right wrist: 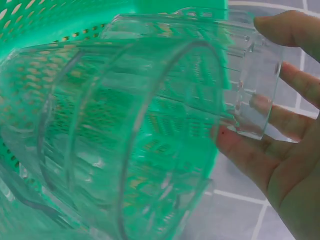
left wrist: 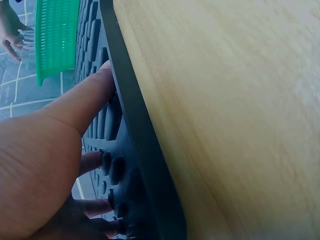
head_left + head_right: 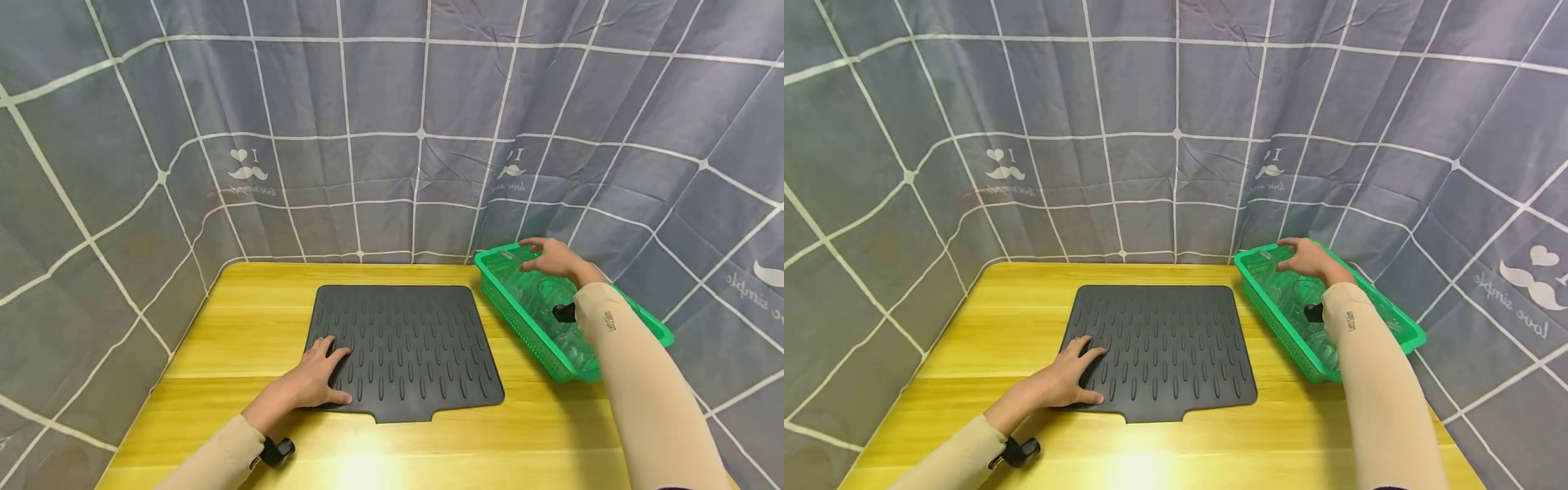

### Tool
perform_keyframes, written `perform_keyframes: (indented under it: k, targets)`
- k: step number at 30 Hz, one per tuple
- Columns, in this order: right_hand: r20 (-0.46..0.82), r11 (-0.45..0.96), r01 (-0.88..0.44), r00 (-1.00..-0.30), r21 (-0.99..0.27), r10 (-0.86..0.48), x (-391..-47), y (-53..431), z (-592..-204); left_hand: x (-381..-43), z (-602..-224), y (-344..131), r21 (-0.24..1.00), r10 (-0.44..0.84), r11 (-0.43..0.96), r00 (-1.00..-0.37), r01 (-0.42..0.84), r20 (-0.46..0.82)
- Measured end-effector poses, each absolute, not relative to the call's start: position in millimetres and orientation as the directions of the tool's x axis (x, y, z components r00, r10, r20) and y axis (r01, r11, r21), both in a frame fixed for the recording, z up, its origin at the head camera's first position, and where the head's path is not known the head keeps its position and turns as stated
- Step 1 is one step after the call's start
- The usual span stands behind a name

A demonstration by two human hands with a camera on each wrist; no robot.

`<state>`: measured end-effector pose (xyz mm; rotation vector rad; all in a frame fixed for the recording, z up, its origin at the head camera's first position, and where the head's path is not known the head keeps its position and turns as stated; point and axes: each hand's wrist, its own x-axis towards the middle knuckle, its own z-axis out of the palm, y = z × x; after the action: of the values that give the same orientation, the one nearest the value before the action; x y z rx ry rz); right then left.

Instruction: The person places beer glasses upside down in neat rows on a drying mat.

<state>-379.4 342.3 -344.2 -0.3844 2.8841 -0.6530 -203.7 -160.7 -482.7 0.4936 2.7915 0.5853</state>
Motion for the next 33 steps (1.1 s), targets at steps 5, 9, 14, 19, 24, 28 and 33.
perform_keyframes:
  k: [5, 9, 14, 19, 24, 28, 33]
  targets:
    - [-0.097, 0.861, -0.187, -0.960, -0.473, -0.262, -374, 338, -332, -204, -482, -159, 0.430, 0.366, 0.862, -0.916, 0.268, -0.162]
    - [-0.078, 0.862, -0.193, -0.963, -0.469, -0.258, -371, 338, -326, -206, -482, -159, 0.429, 0.370, 0.862, -0.914, 0.270, -0.167]
    - [-0.033, 0.850, -0.224, -0.962, -0.478, -0.272, -368, 338, -319, -205, -484, -159, 0.433, 0.368, 0.862, -0.913, 0.263, -0.179]
    - [-0.004, 0.834, -0.235, -0.962, -0.499, -0.274, -362, 337, -310, -205, -484, -160, 0.433, 0.363, 0.864, -0.915, 0.259, -0.177]
    - [-0.007, 0.809, -0.213, -0.966, -0.547, -0.258, -355, 337, -303, -204, -482, -161, 0.435, 0.367, 0.862, -0.913, 0.261, -0.179]
    - [0.002, 0.770, -0.194, -0.970, -0.608, -0.243, -350, 338, -299, -203, -480, -161, 0.437, 0.372, 0.859, -0.912, 0.268, -0.171]
    - [0.018, 0.730, -0.198, -0.969, -0.654, -0.247, -345, 337, -298, -203, -481, -160, 0.432, 0.379, 0.858, -0.910, 0.278, -0.168]
